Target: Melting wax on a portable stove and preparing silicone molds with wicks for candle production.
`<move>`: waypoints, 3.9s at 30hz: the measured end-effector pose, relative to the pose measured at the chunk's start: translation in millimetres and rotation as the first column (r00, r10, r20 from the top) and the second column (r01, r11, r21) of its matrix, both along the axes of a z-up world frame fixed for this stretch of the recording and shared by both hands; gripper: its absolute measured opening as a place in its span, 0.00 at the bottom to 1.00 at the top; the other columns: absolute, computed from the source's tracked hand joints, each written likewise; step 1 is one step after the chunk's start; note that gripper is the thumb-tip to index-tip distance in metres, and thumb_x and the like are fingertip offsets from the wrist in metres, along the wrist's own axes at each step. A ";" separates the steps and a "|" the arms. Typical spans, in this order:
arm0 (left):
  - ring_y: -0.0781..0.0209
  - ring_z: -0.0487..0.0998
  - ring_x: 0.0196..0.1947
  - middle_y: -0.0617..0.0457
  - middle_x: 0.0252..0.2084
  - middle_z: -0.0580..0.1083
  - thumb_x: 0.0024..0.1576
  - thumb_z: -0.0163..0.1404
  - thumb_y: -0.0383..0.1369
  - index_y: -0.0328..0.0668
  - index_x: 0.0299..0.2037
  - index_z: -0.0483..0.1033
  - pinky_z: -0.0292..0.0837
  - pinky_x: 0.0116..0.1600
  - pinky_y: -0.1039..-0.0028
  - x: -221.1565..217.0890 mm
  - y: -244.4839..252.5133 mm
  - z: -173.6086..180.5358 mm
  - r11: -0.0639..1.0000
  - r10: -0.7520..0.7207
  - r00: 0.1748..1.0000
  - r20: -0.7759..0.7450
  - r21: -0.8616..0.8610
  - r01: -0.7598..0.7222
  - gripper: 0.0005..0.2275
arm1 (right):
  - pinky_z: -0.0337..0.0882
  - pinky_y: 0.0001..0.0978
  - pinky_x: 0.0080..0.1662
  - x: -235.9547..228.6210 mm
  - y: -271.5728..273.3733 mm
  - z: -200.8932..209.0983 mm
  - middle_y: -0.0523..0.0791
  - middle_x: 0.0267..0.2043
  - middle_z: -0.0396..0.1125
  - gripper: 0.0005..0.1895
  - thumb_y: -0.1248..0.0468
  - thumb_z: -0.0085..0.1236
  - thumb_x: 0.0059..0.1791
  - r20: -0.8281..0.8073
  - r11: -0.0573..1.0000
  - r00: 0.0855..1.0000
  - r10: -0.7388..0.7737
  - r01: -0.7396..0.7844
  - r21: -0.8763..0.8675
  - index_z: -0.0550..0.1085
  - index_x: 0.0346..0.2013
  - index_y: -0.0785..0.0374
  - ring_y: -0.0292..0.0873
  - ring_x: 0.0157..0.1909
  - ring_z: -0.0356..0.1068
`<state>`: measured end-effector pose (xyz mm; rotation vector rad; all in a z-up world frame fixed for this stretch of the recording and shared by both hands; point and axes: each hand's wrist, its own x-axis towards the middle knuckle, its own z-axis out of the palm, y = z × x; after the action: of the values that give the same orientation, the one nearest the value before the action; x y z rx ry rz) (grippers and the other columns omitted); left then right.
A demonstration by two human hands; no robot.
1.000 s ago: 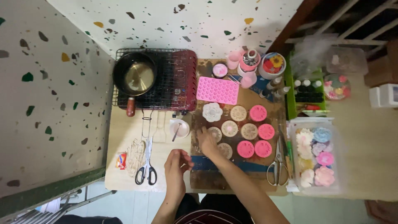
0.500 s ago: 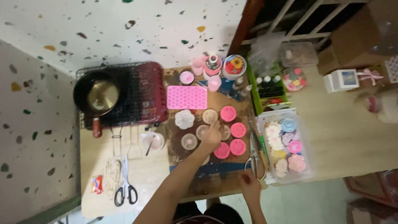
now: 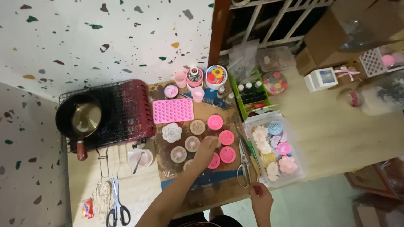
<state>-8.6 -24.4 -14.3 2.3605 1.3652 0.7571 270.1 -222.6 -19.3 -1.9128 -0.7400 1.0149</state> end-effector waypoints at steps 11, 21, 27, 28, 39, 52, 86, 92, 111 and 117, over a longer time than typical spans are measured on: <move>0.55 0.79 0.41 0.46 0.41 0.78 0.56 0.58 0.23 0.33 0.42 0.75 0.75 0.48 0.68 15.0 -12.7 152.5 0.790 0.541 0.592 0.597 -0.603 -0.113 0.07 | 0.74 0.28 0.37 -73.0 99.3 195.5 0.45 0.31 0.75 0.09 0.68 0.60 0.50 -0.080 0.958 0.986 0.149 -0.123 0.259 0.77 0.43 0.69 0.36 0.32 0.73; 0.66 0.77 0.47 0.50 0.46 0.77 0.60 0.50 0.22 0.33 0.50 0.69 0.73 0.53 0.75 -4.7 -71.3 327.7 0.716 0.518 0.139 0.844 -0.517 0.469 0.10 | 0.77 0.30 0.54 -136.3 100.9 352.0 0.48 0.54 0.67 0.02 0.73 0.55 0.54 0.079 0.651 0.958 0.275 -0.247 0.718 0.72 0.41 0.70 0.39 0.54 0.71; 0.66 0.77 0.45 0.49 0.47 0.77 0.60 0.49 0.22 0.36 0.51 0.68 0.74 0.48 0.75 -12.9 -88.1 335.7 0.691 0.508 0.141 0.850 -0.500 0.522 0.10 | 0.77 0.30 0.51 -151.5 81.2 376.2 0.49 0.54 0.69 0.01 0.74 0.56 0.53 0.279 0.670 0.948 0.153 -0.307 0.676 0.73 0.39 0.71 0.41 0.53 0.72; 0.65 0.77 0.44 0.50 0.46 0.76 0.60 0.49 0.22 0.36 0.51 0.68 0.75 0.46 0.74 -12.9 -90.1 338.4 0.680 0.516 0.146 0.844 -0.508 0.528 0.10 | 0.78 0.31 0.52 -152.7 79.1 378.6 0.49 0.53 0.69 0.02 0.74 0.56 0.53 0.304 0.670 0.943 0.139 -0.315 0.672 0.73 0.39 0.71 0.41 0.54 0.73; 0.66 0.77 0.47 0.50 0.47 0.75 0.60 0.51 0.20 0.35 0.50 0.68 0.77 0.49 0.75 -10.1 -107.2 340.4 0.715 0.477 0.180 0.860 -0.499 0.490 0.10 | 0.79 0.31 0.49 -158.8 66.8 381.1 0.49 0.51 0.69 0.02 0.75 0.58 0.50 0.427 0.687 0.904 0.024 -0.325 0.650 0.74 0.38 0.71 0.43 0.51 0.74; 0.60 0.78 0.54 0.47 0.50 0.74 0.59 0.53 0.19 0.32 0.48 0.67 0.80 0.57 0.68 -6.2 -119.5 343.9 0.805 0.359 0.186 0.915 -0.404 0.434 0.11 | 0.76 0.32 0.46 -149.4 63.2 374.9 0.47 0.47 0.71 0.05 0.74 0.64 0.45 0.392 0.711 0.917 0.077 -0.327 0.623 0.80 0.36 0.69 0.42 0.49 0.73; 0.61 0.79 0.42 0.48 0.46 0.76 0.57 0.54 0.20 0.34 0.48 0.70 0.78 0.44 0.72 -14.2 -89.4 272.1 0.735 0.481 0.215 0.850 -0.524 0.431 0.11 | 0.80 0.28 0.46 -144.8 95.7 323.7 0.46 0.48 0.70 0.04 0.74 0.62 0.46 0.377 0.739 0.899 0.222 -0.407 0.537 0.79 0.35 0.70 0.41 0.47 0.76; 0.59 0.81 0.43 0.47 0.45 0.77 0.59 0.55 0.24 0.33 0.47 0.70 0.81 0.48 0.68 -20.5 -51.7 194.2 0.682 0.627 0.083 0.774 -0.598 0.422 0.09 | 0.78 0.28 0.43 -128.6 131.9 269.2 0.47 0.50 0.70 0.11 0.73 0.60 0.45 0.228 0.751 0.911 0.343 -0.412 0.517 0.78 0.42 0.70 0.39 0.48 0.74; 0.60 0.81 0.47 0.52 0.48 0.79 0.60 0.51 0.37 0.43 0.56 0.72 0.74 0.48 0.70 -95.6 -98.4 32.9 0.215 0.949 0.190 0.253 -0.956 0.202 0.16 | 0.75 0.46 0.43 -133.7 221.1 1.6 0.55 0.36 0.76 0.16 0.57 0.68 0.42 0.424 0.900 0.799 0.427 -0.420 -0.117 0.82 0.39 0.64 0.55 0.40 0.77; 0.59 0.82 0.42 0.48 0.44 0.80 0.61 0.51 0.36 0.41 0.53 0.75 0.71 0.36 0.76 -143.0 -180.2 4.0 0.181 0.978 0.071 0.194 -0.971 0.158 0.13 | 0.75 0.50 0.44 -138.5 222.1 -41.3 0.57 0.33 0.75 0.15 0.56 0.66 0.45 0.545 0.883 0.709 0.447 -0.449 -0.140 0.80 0.34 0.66 0.58 0.39 0.77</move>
<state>-151.6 -204.6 -10.3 0.0496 1.3994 0.9463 131.6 -0.5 -60.6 -2.0989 -1.6188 0.6964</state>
